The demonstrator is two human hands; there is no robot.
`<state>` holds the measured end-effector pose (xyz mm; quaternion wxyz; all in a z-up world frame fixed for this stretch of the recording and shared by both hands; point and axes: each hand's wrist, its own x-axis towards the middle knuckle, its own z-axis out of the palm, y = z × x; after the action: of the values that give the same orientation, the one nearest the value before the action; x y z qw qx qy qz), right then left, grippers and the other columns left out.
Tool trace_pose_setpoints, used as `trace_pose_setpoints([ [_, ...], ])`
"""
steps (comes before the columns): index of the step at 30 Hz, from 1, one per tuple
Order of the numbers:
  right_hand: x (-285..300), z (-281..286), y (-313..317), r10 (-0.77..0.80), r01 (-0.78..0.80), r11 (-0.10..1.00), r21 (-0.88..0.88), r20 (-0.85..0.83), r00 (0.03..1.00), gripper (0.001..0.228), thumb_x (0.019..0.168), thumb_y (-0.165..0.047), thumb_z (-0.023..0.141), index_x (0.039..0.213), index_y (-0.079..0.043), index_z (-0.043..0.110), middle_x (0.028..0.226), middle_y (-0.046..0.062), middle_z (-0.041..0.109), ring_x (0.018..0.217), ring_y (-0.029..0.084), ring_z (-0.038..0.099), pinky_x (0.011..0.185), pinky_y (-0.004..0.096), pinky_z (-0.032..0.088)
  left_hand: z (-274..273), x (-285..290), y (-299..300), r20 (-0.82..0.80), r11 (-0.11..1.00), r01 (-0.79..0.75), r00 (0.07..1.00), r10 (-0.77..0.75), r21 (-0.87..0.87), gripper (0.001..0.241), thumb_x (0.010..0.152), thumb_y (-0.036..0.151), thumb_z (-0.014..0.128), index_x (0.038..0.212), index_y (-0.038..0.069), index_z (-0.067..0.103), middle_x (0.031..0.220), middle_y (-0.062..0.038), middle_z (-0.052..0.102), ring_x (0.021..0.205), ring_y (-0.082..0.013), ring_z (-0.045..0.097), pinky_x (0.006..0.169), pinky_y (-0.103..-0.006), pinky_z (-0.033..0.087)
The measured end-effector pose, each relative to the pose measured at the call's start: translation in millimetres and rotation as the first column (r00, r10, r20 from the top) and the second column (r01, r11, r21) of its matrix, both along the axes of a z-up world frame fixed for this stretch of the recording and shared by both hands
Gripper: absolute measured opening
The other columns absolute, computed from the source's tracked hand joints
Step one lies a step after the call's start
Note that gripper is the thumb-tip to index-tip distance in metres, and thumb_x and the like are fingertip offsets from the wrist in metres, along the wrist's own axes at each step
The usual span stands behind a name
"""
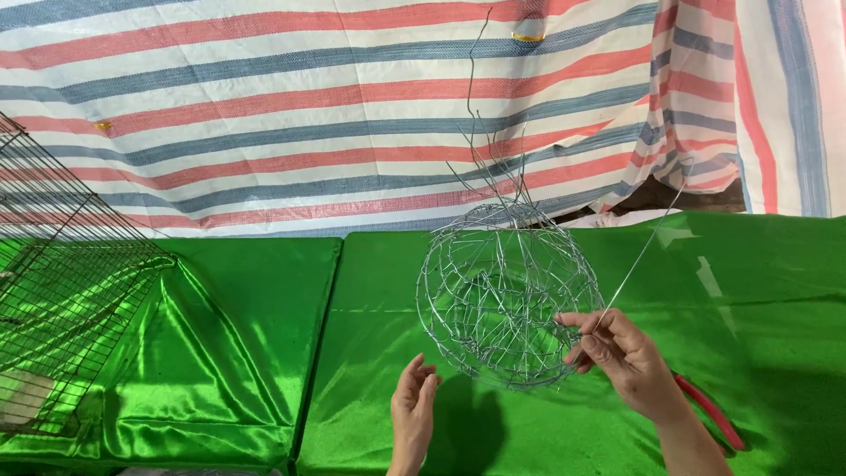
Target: Constructing a wire mesh structure by cutting and bending thin metal wires using pliers.
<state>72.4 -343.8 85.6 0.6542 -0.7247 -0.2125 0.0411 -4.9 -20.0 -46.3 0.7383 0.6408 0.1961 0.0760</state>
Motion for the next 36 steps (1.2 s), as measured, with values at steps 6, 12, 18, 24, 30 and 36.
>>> trace_pose_setpoints([
  [6,-1,7,1,-0.022,0.022,1.000,0.000,-0.026,0.999,0.010,0.100,-0.016,0.054,0.103,-0.008,0.060,0.140,0.023,0.067,0.081,0.023,0.084,0.064,0.032,0.070,22,10,-8,-0.171,0.882,0.019,0.979,-0.113,-0.471,0.063,0.097,0.006,0.056,0.157,0.007,0.039,0.138,-0.021,0.064,0.106,-0.0283,0.068,0.096,-0.0376,0.058],
  [12,3,7,0,-0.019,0.019,1.000,0.007,-0.031,0.999,0.009,0.099,-0.013,0.055,0.103,-0.007,0.061,0.139,0.023,0.067,0.081,0.023,0.084,0.064,0.031,0.071,27,21,-24,-0.159,0.817,0.029,0.976,-0.147,-0.576,0.068,0.095,0.007,0.058,0.159,0.006,0.034,0.142,-0.021,0.061,0.101,-0.0280,0.067,0.093,-0.0397,0.058],
  [18,13,4,-3,-0.020,0.020,1.000,0.003,-0.009,1.000,0.008,0.099,-0.011,0.054,0.103,-0.007,0.060,0.138,0.024,0.068,0.080,0.023,0.083,0.062,0.030,0.070,41,19,-28,-0.119,0.813,0.045,0.983,-0.139,-0.581,0.069,0.095,0.003,0.056,0.160,0.014,0.035,0.135,-0.023,0.060,0.101,-0.0293,0.066,0.093,-0.0396,0.057],
  [24,23,2,-7,-0.046,0.046,0.999,0.015,-0.008,0.999,0.009,0.099,-0.009,0.054,0.104,-0.006,0.060,0.134,0.025,0.070,0.077,0.024,0.080,0.063,0.032,0.070,51,20,-30,-0.126,0.861,0.073,0.980,-0.157,-0.504,0.071,0.094,0.009,0.060,0.160,0.012,0.034,0.129,-0.019,0.066,0.091,-0.0233,0.067,0.092,-0.0389,0.059],
  [30,37,8,-12,-0.067,0.067,0.998,0.022,-0.016,0.998,0.008,0.099,-0.009,0.054,0.104,-0.005,0.059,0.135,0.025,0.068,0.076,0.024,0.076,0.068,0.035,0.070,53,23,-35,-0.072,0.873,0.090,0.987,-0.141,-0.479,0.078,0.094,0.004,0.060,0.162,0.015,0.024,0.119,-0.017,0.068,0.092,-0.0249,0.067,0.091,-0.0396,0.057],
  [36,52,26,-14,-0.117,0.118,0.993,0.018,-0.048,0.992,0.010,0.099,-0.011,0.056,0.104,-0.004,0.060,0.135,0.025,0.069,0.073,0.023,0.075,0.068,0.035,0.068,48,29,-47,0.030,0.965,0.120,0.993,-0.116,-0.231,0.085,0.093,-0.001,0.059,0.163,0.020,0.016,0.112,-0.016,0.075,0.117,-0.0257,0.068,0.110,-0.0444,0.051],
])
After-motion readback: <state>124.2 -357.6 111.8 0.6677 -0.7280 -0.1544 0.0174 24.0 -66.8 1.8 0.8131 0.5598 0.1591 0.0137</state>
